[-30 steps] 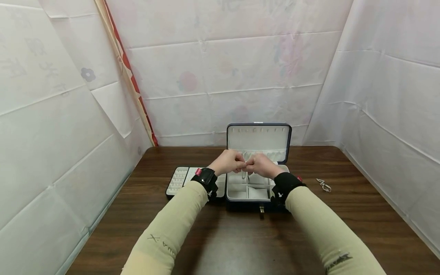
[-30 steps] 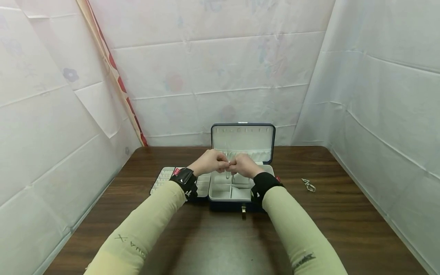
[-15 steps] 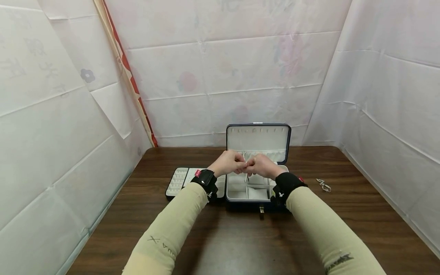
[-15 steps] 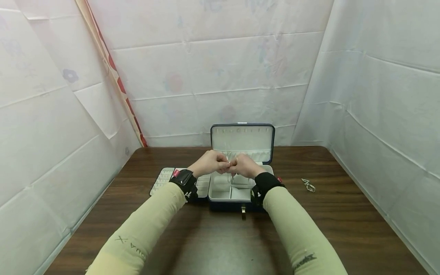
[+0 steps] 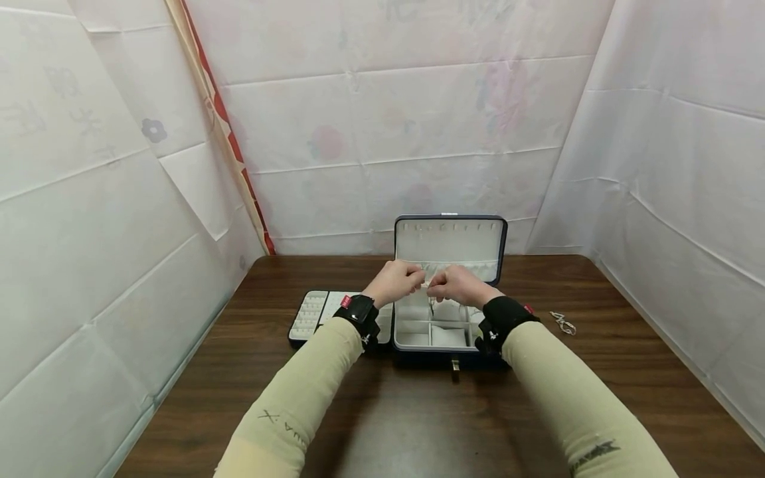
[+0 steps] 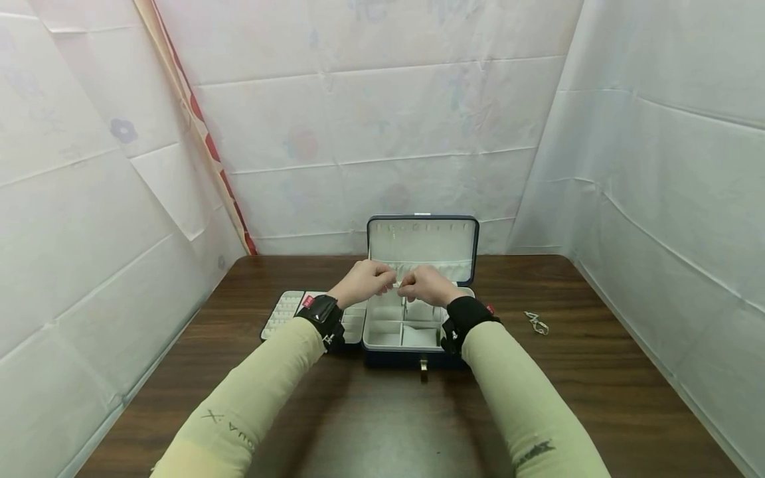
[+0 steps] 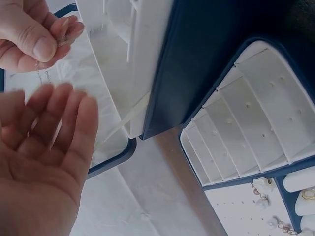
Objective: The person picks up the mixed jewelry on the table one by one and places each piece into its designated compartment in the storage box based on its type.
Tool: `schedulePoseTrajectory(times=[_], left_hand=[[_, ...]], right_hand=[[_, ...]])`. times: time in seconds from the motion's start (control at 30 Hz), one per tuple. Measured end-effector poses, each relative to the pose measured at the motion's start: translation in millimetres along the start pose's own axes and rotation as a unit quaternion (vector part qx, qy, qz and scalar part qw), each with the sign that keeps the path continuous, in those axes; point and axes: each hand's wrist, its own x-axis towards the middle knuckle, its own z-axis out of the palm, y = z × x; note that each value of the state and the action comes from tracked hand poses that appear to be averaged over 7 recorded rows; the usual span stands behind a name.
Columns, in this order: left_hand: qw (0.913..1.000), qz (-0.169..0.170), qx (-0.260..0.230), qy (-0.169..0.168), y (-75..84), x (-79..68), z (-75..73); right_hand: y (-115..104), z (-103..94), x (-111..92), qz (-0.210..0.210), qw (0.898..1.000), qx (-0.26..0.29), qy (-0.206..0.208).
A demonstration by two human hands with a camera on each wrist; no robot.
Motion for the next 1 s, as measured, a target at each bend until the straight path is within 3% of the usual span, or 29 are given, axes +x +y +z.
schedulePoseTrajectory(times=[0.13,0.27,0.47,0.6,0.7,1.0], left_hand=[[0.9975,0.004,0.051,0.049,1.6,3.2,2.3],[0.9888,0.022,0.128,0.073,4.1,5.3,7.9],[0.9599,0.036,0.262,0.095,10.8,4.5,12.6],[0.9458,0.035,0.306,0.103,11.1,5.4,13.8],[0.9453,0.022,0.311,0.097,10.7,7.1,14.4],[0.9586,-0.024,0.281,0.042,9.3,13.5,12.0]], right_hand=[[-0.4,-4.5,-3.2,-0.005,1.000,-0.001,0.005],[1.1,-7.4,-6.0,-0.009,1.000,-0.004,0.010],[3.6,-12.7,-6.3,-0.011,1.000,0.004,0.019],[2.7,-17.4,-7.7,0.003,1.000,0.010,0.021],[1.5,-21.2,-8.8,0.008,1.000,0.011,0.022],[-0.3,-29.0,-9.7,0.013,0.999,0.025,0.031]])
